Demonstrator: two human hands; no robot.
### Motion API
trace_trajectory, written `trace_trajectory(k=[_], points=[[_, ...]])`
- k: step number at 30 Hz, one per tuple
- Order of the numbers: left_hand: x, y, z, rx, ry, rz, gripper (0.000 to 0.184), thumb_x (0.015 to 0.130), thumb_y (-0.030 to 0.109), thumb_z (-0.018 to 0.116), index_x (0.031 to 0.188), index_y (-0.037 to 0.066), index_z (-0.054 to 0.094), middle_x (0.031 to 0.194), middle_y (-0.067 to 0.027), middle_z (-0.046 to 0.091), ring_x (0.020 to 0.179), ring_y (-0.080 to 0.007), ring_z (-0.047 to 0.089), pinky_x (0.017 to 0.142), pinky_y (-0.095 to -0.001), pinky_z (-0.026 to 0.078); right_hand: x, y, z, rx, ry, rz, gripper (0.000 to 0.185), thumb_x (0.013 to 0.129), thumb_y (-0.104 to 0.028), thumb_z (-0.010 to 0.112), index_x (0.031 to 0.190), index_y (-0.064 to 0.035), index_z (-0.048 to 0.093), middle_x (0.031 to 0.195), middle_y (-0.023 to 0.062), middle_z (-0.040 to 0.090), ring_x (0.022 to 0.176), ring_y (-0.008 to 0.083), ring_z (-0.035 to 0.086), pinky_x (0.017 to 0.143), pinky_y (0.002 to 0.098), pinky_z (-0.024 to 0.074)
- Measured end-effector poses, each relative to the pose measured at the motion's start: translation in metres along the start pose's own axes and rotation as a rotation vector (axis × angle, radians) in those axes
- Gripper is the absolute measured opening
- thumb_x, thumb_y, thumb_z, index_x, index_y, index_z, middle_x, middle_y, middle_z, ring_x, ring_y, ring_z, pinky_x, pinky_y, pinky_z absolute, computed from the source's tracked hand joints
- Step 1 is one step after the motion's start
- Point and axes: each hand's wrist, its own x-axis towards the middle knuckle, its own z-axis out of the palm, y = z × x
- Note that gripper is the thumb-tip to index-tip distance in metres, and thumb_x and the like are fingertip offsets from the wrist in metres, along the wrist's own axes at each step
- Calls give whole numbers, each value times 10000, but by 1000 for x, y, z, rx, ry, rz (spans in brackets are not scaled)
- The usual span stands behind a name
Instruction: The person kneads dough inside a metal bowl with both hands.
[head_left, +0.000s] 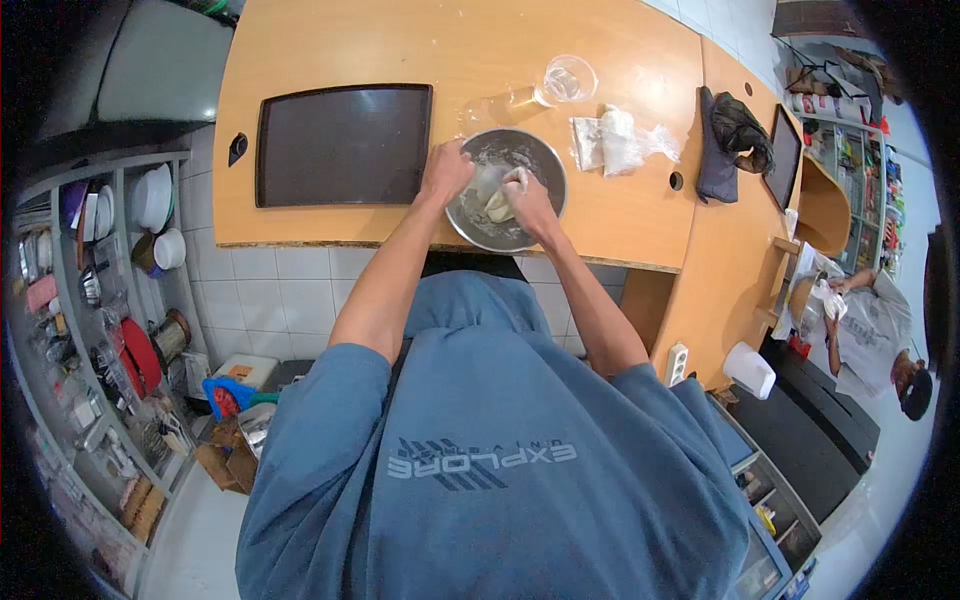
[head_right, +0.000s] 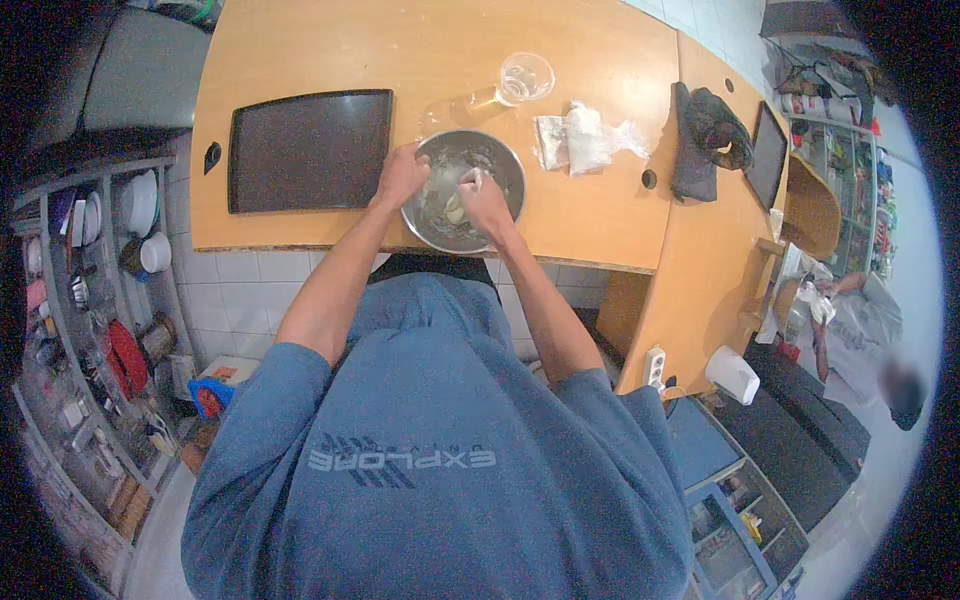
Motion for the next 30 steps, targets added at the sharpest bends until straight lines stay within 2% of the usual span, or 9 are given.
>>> trace_trajectory(k=[2, 8, 11, 14, 17, 20, 23, 26, 30], points=[[-2, 7, -4, -27, -8, 7, 241, 834, 107, 596, 1007, -16, 712, 969, -305, 690, 967, -473, 659, 891, -527, 515, -13, -20, 1, -267, 44, -10, 527, 833, -372, 743, 1135, 29, 583, 1086, 240, 671, 985, 335, 674, 905, 436, 510], [3, -5, 1, -12, 15, 0, 293, 790, 90, 586, 1039, -11, 704, 959, -278, 707, 937, -449, 685, 852, -498, 535, -6, 3, 48, -706, 277, -431, 415, 850, -299, 718, 1085, 17, 587, 1070, 259, 612, 1047, 436, 599, 845, 517, 520], [5, -5, 5, 12, -2, 6, 280, 797, 89, 588, 1033, -3, 708, 945, -280, 705, 918, -459, 681, 841, -497, 536, -14, -5, 53, -839, 92, -265, 493, 830, -287, 745, 1205, -15, 575, 1213, 230, 567, 1119, 478, 571, 899, 539, 530], [2, -1, 4, 8, -19, 3, 271, 804, 89, 591, 1027, -8, 713, 928, -290, 697, 906, -470, 672, 831, -503, 533, -3, 16, 48, -867, 105, -324, 503, 804, -262, 735, 1228, -43, 575, 1217, 223, 572, 1124, 459, 584, 892, 514, 543], [0, -3, 8, -52, 7, 47, 268, 816, 92, 596, 1032, -8, 719, 935, -299, 690, 921, -478, 662, 829, -511, 529, 20, 37, 50, -813, 198, -364, 476, 795, -254, 712, 1202, -48, 577, 1181, 220, 595, 1078, 428, 628, 844, 508, 559], [3, -5, 9, -17, -29, 90, 291, 828, 91, 594, 1075, 0, 718, 946, -298, 693, 936, -470, 669, 837, -513, 529, 30, 1, 41, -756, 150, -209, 421, 807, -240, 683, 1167, -48, 578, 1123, 217, 627, 1010, 401, 671, 792, 514, 568], [3, 0, 4, -71, -37, 78, 281, 837, 100, 582, 1065, -4, 709, 956, -328, 679, 948, -499, 650, 870, -546, 518, 40, 5, 43, -753, 175, -193, 396, 821, -242, 658, 1157, -50, 574, 1057, 205, 648, 948, 397, 689, 779, 525, 570], [4, -6, 12, -78, 20, 87, 272, 835, 89, 576, 1051, -15, 705, 967, -329, 680, 955, -493, 654, 869, -545, 519, 42, 12, 42, -717, 226, -212, 368, 893, -324, 625, 1121, -42, 559, 1003, 229, 682, 908, 427, 693, 745, 543, 555], [5, 0, 8, -49, -46, 40, 259, 832, 85, 580, 1035, -19, 702, 973, -327, 681, 956, -486, 658, 869, -535, 524, 40, -10, 27, -606, 161, -12, 363, 921, -322, 609, 1148, -42, 577, 1007, 259, 698, 950, 441, 687, 774, 553, 549]])
